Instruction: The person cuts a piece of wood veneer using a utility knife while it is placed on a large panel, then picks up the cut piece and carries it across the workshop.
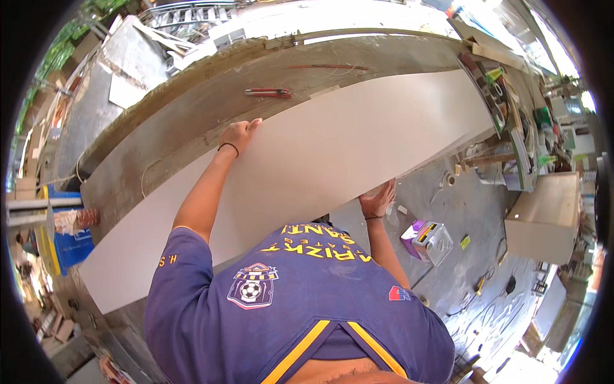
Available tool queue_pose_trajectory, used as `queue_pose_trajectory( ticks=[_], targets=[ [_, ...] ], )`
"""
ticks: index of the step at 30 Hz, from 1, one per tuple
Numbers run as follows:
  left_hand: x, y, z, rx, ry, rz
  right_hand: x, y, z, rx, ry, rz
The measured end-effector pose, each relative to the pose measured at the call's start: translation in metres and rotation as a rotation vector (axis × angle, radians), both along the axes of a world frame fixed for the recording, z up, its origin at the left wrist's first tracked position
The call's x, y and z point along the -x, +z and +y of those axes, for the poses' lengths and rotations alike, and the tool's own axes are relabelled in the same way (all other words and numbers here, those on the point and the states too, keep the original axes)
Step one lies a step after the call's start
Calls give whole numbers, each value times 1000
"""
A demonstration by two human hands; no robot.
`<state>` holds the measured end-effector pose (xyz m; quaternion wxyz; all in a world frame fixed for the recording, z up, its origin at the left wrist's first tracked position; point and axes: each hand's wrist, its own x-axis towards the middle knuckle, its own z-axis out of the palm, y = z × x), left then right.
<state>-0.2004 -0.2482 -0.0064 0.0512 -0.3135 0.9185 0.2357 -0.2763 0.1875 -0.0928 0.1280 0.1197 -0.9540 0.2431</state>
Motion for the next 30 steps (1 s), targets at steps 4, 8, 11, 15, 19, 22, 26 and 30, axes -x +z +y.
queue_pose_trajectory(
  ticks=[4,8,11,15,19,22,26,30],
  targets=[
    [5,-14,2,-35,-11,-49,-24,9,-1,128,-27,99],
    [0,-39,0,-28,4,32,-71,37,5,-2,176,106],
    [7,-32,7,-75,-16,-2,-92,52,-2,-123,410,20],
    [4,-46,-1,-91,-46,68,-65,77,-33,-310,658,-20],
    [-2,-56,-11,-45,-72,141,-43,93,-47,-452,889,-53],
    [10,-49,-9,-91,-100,82,-33,97,-55,-532,995,-17],
    [14,-66,-1,-86,-46,228,-40,91,-62,-599,1082,11],
    [6,-65,1,-93,-22,189,-47,98,-86,-650,1108,-100]
  ],
)
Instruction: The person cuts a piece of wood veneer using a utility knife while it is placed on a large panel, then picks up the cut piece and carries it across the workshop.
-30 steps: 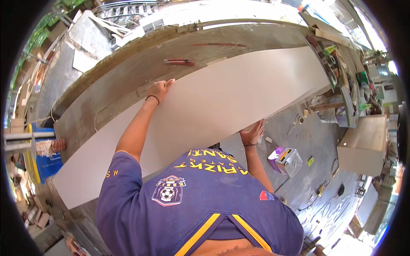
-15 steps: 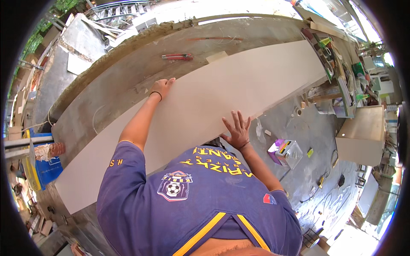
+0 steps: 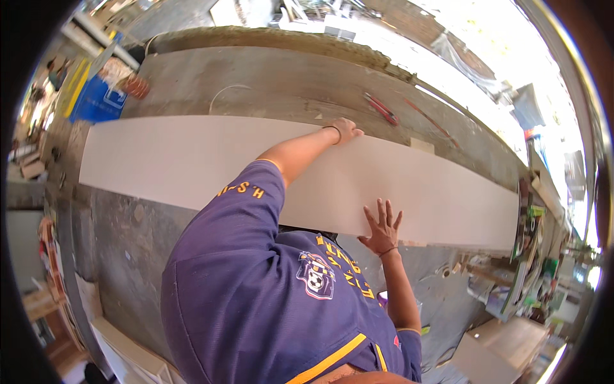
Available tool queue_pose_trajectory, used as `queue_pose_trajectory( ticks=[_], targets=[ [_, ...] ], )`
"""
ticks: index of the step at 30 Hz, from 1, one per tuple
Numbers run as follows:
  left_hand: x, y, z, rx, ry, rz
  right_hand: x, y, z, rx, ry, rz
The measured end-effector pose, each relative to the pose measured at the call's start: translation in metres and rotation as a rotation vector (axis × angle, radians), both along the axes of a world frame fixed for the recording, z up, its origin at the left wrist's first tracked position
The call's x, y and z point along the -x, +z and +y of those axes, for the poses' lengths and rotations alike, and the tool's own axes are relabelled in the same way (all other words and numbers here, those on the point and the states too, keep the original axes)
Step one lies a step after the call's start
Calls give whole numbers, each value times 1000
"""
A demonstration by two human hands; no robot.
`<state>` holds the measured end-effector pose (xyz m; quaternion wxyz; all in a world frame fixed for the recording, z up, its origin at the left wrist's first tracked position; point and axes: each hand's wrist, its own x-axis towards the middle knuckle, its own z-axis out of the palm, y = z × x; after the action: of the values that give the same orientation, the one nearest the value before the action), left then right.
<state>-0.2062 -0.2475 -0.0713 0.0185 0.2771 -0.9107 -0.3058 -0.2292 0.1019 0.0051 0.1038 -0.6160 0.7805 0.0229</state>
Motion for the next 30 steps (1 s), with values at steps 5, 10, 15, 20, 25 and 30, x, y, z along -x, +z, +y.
queue_pose_trajectory(
  ticks=[5,10,15,20,25,30],
  targets=[
    [0,15,28,-7,-2,-84,5,-7,8,-73,28,-28],
    [-9,22,30,2,16,-113,3,2,4,-135,86,-90],
    [-21,38,26,205,-111,-97,1,30,-3,-193,119,-72],
    [-76,71,19,90,-82,70,7,54,-7,-120,196,-58],
    [-211,145,14,-205,90,145,15,83,-15,-62,276,-58],
    [-364,261,57,-806,-50,888,23,114,-30,-1,313,-55]
  ],
)
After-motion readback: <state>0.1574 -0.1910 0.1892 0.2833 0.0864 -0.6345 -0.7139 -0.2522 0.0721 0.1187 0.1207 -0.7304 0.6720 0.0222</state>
